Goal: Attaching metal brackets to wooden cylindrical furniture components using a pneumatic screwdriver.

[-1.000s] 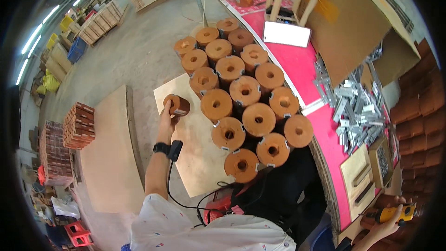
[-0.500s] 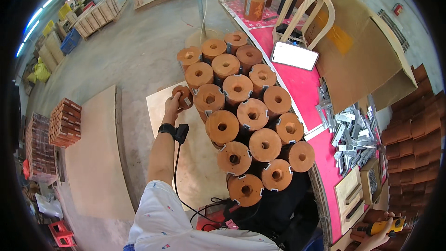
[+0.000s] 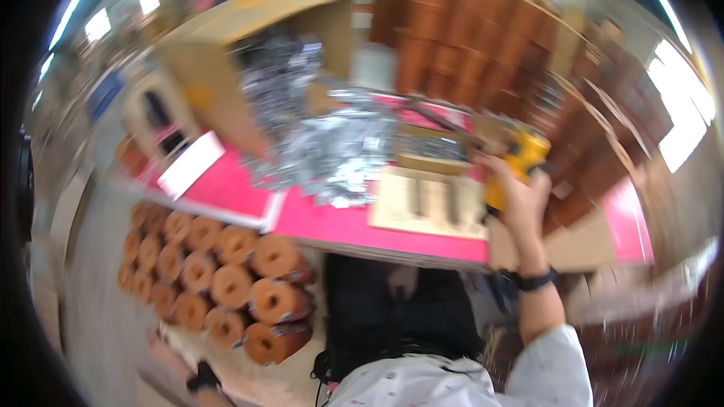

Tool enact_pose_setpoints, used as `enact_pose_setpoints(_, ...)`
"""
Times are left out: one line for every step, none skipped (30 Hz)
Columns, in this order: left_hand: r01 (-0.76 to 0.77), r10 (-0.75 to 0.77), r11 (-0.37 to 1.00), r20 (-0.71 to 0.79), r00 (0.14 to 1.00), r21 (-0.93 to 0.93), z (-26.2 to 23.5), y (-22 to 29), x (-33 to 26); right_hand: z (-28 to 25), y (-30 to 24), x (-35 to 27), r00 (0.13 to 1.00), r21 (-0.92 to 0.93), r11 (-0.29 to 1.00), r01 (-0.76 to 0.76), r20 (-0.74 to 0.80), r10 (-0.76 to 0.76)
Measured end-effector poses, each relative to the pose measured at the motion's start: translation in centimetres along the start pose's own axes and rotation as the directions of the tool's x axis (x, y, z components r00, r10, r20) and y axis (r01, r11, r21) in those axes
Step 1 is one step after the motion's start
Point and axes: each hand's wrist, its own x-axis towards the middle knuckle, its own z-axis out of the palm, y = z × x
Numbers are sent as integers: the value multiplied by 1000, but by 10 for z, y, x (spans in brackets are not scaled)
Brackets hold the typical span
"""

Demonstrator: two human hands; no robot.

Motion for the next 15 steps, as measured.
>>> enact_pose_setpoints(-100,95,992,-71,993,-79,-1,22,-5,-1,-4,0,998,11,999,-40,53,39)
enact_pose_setpoints(-147,143,975,-33,989,-165,25,83,-27,-6,-4,4,997,137,991,-4,73,-6)
enact_pose_setpoints(-177,184,949,2,983,-261,63,148,-61,-20,-8,6,994,256,966,46,87,-70)
enact_pose_setpoints(-167,183,950,37,982,-262,104,195,-102,-28,-4,9,990,213,976,41,125,-69)
enact_pose_setpoints(-232,274,944,170,946,-233,123,241,-150,-36,1,12,983,175,984,32,172,-63)
enact_pose_setpoints(-325,379,920,281,882,-219,129,280,-187,-47,-2,11,985,174,984,27,162,-56)
enact_pose_setpoints(-297,390,915,414,823,-273,140,280,-193,-59,-4,11,987,190,981,27,150,-57)
enact_pose_setpoints(-261,399,912,532,746,-317,155,288,-206,-69,-6,11,988,173,984,31,147,-57)
enact_pose_setpoints(-251,426,904,665,614,-347,168,299,-231,-78,-8,12,987,159,987,35,148,-59)
enact_pose_setpoints(-218,422,906,779,464,-362,198,319,-277,-80,-7,10,989,173,985,-3,149,-23)
enact_pose_setpoints(-180,351,936,854,385,-304,236,334,-321,-92,-3,9,991,170,985,-13,133,-10)
enact_pose_setpoints(-125,296,954,929,223,-273,266,334,-353,-102,0,8,991,151,988,-36,130,16)
enact_pose_setpoints(-232,296,932,954,40,-279,296,328,-379,-110,0,7,991,134,990,-53,132,35)
enact_pose_setpoints(-420,353,816,918,-183,-398,323,335,-405,-117,0,5,994,134,990,-53,107,39)
enact_pose_setpoints(-342,338,839,897,-283,-424,356,323,-439,-126,3,4,995,137,989,-58,90,46)
